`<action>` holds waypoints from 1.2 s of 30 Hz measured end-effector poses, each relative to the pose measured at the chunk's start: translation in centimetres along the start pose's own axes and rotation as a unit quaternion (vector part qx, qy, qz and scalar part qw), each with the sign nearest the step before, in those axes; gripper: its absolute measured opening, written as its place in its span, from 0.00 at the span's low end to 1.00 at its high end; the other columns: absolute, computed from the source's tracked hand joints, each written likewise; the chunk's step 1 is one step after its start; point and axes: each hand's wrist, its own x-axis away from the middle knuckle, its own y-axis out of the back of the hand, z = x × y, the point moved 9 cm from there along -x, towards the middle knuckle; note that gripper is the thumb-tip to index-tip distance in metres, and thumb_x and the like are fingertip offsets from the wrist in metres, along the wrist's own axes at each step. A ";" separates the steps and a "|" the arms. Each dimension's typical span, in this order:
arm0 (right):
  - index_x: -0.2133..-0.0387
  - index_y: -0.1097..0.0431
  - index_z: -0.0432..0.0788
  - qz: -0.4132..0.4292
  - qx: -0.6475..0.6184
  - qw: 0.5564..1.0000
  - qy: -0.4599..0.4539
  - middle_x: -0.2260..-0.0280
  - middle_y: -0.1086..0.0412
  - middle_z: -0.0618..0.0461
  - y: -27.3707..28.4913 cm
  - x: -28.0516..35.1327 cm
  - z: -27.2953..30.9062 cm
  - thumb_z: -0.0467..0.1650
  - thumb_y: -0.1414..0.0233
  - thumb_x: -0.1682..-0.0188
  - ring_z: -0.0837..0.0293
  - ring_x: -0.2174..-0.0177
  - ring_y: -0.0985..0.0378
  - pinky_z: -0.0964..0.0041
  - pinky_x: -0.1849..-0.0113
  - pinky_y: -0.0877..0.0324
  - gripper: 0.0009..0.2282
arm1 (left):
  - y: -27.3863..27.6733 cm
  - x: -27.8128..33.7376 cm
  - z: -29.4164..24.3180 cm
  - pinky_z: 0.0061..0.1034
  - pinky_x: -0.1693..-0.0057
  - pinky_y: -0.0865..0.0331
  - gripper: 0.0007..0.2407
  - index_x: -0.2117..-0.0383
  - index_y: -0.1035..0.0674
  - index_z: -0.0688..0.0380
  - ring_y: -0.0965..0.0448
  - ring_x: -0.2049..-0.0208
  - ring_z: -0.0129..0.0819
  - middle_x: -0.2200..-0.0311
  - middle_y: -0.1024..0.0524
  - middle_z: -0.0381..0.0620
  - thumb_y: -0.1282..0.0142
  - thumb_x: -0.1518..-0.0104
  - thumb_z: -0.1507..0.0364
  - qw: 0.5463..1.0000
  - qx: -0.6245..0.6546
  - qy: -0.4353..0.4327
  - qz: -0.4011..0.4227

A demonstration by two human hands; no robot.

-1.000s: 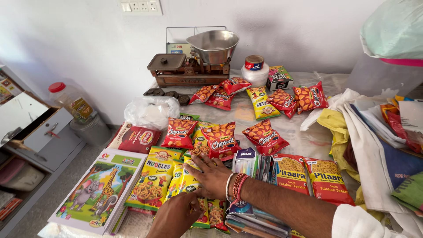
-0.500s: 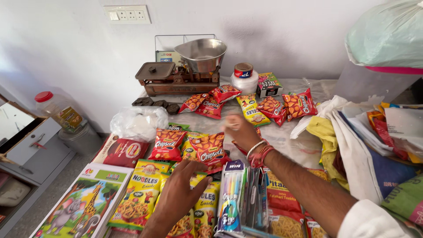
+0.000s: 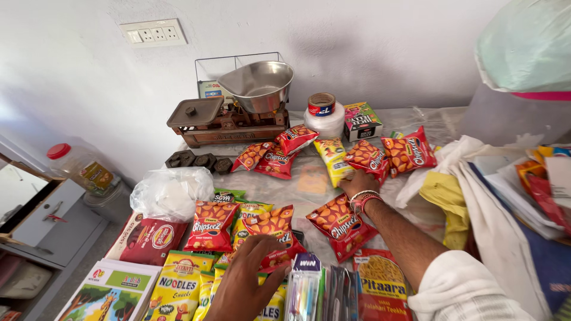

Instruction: The person arranges multiple snack packets on a table, then opens a jar of candies and transfers some candies into a small container. The person handles chips, noodles, and candies throughout the clip.

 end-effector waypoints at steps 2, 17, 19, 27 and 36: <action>0.47 0.34 0.40 0.015 0.025 0.999 -0.040 0.48 0.32 0.36 -0.4 -0.1 -0.4 0.48 0.35 0.60 0.40 0.46 0.30 0.43 0.47 0.34 0.33 | 0.1 0.2 1.2 0.37 0.46 0.28 0.15 0.57 0.22 0.58 0.21 0.49 0.46 0.53 0.24 0.49 0.35 0.47 0.66 0.999 -0.006 0.037 0.002; 0.60 0.24 0.40 -0.082 -0.157 0.982 0.067 0.63 0.22 0.41 -0.6 -3.2 -1.0 0.35 0.44 0.52 0.43 0.61 0.18 0.50 0.57 0.25 0.12 | 2.8 3.5 3.4 0.37 0.43 0.30 0.14 0.57 0.20 0.58 0.24 0.45 0.47 0.51 0.24 0.51 0.34 0.47 0.67 0.998 -0.006 0.051 -0.045; 0.63 0.30 0.39 -0.182 -0.212 0.947 0.160 0.66 0.23 0.42 3.8 -0.9 2.6 0.32 0.44 0.52 0.43 0.64 0.18 0.50 0.60 0.25 0.10 | 3.9 3.9 3.4 0.36 0.43 0.29 0.14 0.57 0.21 0.58 0.22 0.46 0.45 0.52 0.23 0.50 0.34 0.47 0.68 0.997 0.002 0.024 -0.069; 0.59 0.33 0.43 -0.236 -0.157 0.810 0.513 0.65 0.25 0.47 19.4 19.7 20.6 0.24 0.45 0.49 0.48 0.64 0.20 0.54 0.63 0.25 0.08 | 10.1 6.5 5.3 0.31 0.50 0.23 0.21 0.49 0.24 0.57 0.21 0.49 0.36 0.50 0.23 0.48 0.34 0.50 0.69 0.975 0.047 0.102 -0.190; 0.55 0.37 0.42 0.077 -0.270 0.747 0.602 0.58 0.24 0.48 13.6 33.7 31.2 0.22 0.50 0.48 0.53 0.57 0.16 0.61 0.59 0.21 0.09 | 12.2 12.6 10.0 0.33 0.50 0.22 0.32 0.39 0.30 0.59 0.17 0.54 0.38 0.54 0.18 0.52 0.33 0.53 0.66 0.937 0.242 0.238 -0.085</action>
